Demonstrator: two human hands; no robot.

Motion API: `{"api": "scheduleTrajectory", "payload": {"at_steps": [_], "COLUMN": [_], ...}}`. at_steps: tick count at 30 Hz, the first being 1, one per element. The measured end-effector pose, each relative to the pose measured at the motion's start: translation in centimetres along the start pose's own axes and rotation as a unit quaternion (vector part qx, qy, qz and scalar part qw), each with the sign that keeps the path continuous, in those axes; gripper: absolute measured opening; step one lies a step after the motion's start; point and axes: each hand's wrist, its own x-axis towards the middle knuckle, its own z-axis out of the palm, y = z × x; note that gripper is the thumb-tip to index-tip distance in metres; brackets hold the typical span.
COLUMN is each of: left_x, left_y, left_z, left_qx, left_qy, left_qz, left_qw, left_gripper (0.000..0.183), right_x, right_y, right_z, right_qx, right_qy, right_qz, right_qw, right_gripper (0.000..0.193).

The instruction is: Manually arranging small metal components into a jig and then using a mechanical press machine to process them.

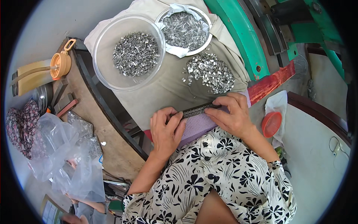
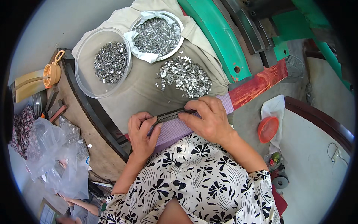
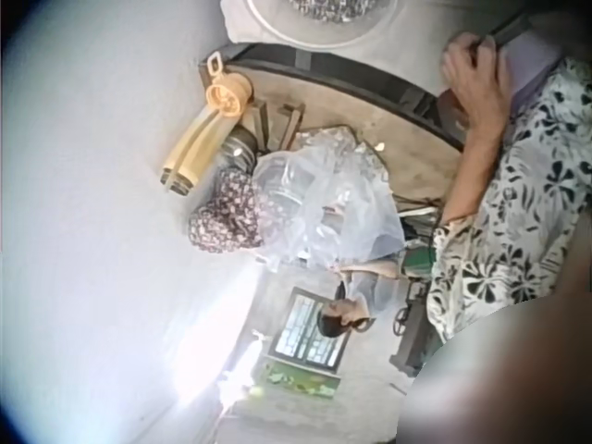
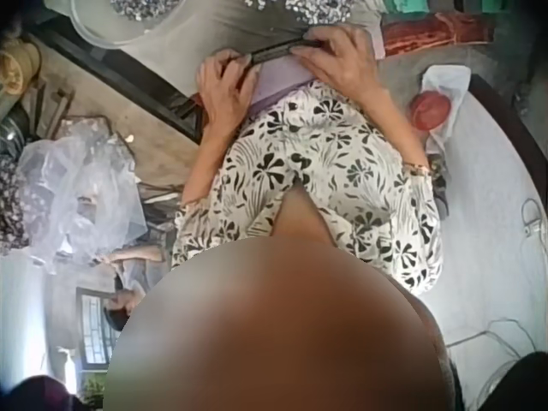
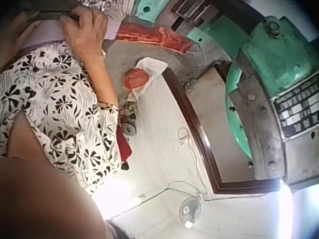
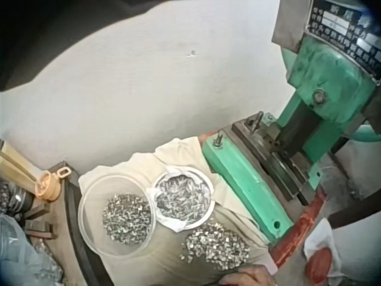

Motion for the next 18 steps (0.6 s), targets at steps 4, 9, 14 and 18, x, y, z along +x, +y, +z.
{"api": "scheduleTrajectory", "payload": {"at_steps": [4,9,14,18], "left_x": [0.0,-0.1,-0.2,-0.2], "left_y": [0.0,-0.1,-0.2,-0.4], "left_z": [0.1,0.2,0.3,0.5], "left_qx": [0.001,-0.001,0.006,0.016], "left_qy": [0.013,0.006,0.021,0.025], "left_qz": [0.011,0.008,0.022,0.021], "left_qw": [1.000,1.000,1.000,0.999], "left_gripper": [0.029,0.030,0.030,0.027], "right_x": [0.2,0.1,0.1,-0.3], "right_y": [-0.4,-1.1,-1.3,-1.3], "right_z": [0.3,0.6,0.6,0.1], "right_qx": [-0.020,-0.053,-0.072,-0.063], "right_qy": [-0.014,-0.007,-0.005,0.011], "right_qz": [0.009,0.001,-0.003,0.005], "right_qw": [1.000,0.999,0.997,0.998], "right_gripper": [0.026,0.027,0.029,0.030]}}
